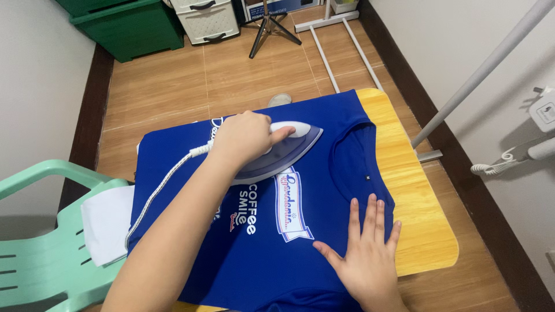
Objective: The person irons a blue t-shirt laid out on a wooden table using a white electric iron. They systematically smooth the fabric across the front and sleeves, then flip the shirt to iron the back. Finally, the person folds the t-shirt neatly on the table.
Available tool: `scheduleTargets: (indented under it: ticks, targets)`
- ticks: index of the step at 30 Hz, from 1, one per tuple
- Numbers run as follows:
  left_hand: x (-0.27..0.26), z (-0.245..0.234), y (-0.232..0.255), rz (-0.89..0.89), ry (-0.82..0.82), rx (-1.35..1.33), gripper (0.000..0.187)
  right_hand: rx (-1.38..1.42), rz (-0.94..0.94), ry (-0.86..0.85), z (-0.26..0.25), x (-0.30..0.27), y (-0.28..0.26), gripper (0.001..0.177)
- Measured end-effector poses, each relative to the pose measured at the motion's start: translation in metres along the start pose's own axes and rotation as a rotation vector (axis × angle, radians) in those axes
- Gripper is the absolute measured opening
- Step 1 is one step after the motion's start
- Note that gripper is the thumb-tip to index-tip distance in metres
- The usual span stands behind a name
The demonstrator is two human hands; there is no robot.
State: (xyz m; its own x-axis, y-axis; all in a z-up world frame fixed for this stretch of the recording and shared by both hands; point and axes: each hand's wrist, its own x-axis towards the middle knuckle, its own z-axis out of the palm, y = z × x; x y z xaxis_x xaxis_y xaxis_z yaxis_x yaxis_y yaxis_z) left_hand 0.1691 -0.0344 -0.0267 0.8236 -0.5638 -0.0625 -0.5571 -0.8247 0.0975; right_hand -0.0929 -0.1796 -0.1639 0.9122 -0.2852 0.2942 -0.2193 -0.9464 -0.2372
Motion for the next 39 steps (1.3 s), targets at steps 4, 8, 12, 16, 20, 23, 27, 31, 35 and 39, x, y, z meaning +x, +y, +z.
scheduleTargets:
  ticks: [4,8,12,16,20,23,27,31,35,39]
  targets:
    - [-0.010,0.000,-0.002,0.025,0.002,-0.013,0.074,-0.041,-0.012,-0.021,0.001,-0.009,0.007,0.113]
    - [-0.023,0.002,0.000,0.018,0.007,-0.009,0.074,-0.017,-0.031,0.005,0.006,-0.023,0.011,0.108]
    - [-0.024,0.001,0.002,0.031,0.074,-0.011,0.074,-0.024,-0.046,0.025,0.010,-0.025,0.013,0.106]
    - [-0.003,0.010,0.017,0.077,0.073,0.026,0.074,-0.013,-0.053,0.053,0.011,-0.024,0.012,0.106]
    - [0.042,0.023,0.043,0.121,0.179,0.024,0.074,0.017,-0.053,0.077,0.009,-0.025,0.010,0.108]
    - [0.080,0.031,0.069,0.160,0.193,-0.051,0.071,0.012,-0.060,0.088,0.009,-0.024,0.012,0.110]
    - [0.114,0.033,0.095,0.199,0.182,-0.112,0.068,0.004,-0.061,0.097,0.011,-0.023,0.013,0.110]
    - [0.115,0.032,0.095,0.168,0.121,-0.098,0.069,-0.013,-0.062,0.093,0.014,-0.025,0.015,0.110]
    - [0.088,0.026,0.070,0.129,0.063,-0.034,0.072,-0.020,-0.075,0.111,0.015,-0.024,0.017,0.109]
    - [0.057,0.020,0.042,0.084,0.132,-0.064,0.076,-0.009,-0.070,0.092,0.017,-0.025,0.018,0.109]
